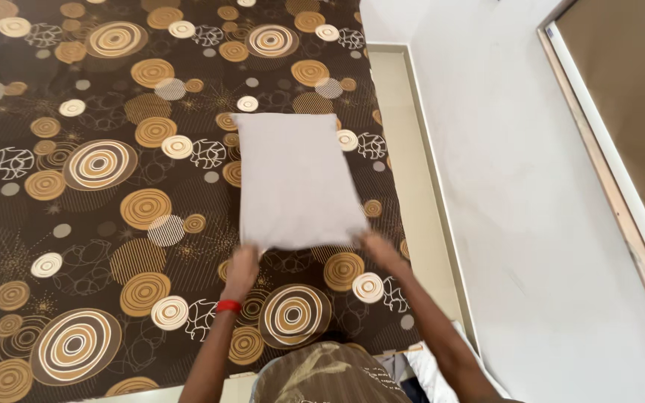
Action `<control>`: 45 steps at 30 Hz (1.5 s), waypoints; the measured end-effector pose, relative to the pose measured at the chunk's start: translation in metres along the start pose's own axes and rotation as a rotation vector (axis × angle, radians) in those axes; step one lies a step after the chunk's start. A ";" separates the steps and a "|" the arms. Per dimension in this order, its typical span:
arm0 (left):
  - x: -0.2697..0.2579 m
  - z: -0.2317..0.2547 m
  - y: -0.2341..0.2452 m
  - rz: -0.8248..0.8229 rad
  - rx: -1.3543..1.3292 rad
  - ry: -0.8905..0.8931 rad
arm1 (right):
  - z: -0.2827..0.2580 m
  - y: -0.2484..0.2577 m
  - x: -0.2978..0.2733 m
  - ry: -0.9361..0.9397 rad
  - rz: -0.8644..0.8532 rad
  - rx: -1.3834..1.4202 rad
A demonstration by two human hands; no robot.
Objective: The person places a pillow on a bed and inserts it into a gray pillowcase, smoothing and adjusting the case to fit. The person then picks up a second pillow and a blue pillowcase and begins to insert the pillow into the case.
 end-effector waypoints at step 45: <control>-0.436 0.537 -0.625 -1.359 -0.311 -1.182 | 0.204 -0.398 -0.985 -2.243 0.581 0.458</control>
Point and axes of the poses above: each hand's wrist, its own x-axis towards the middle knuckle, its own y-axis out of the back of the hand, z = x × y, the point moved 9 cm from there along x, towards the middle knuckle, and after that the axes turned 15 degrees about -y, right-handed, at the moved point
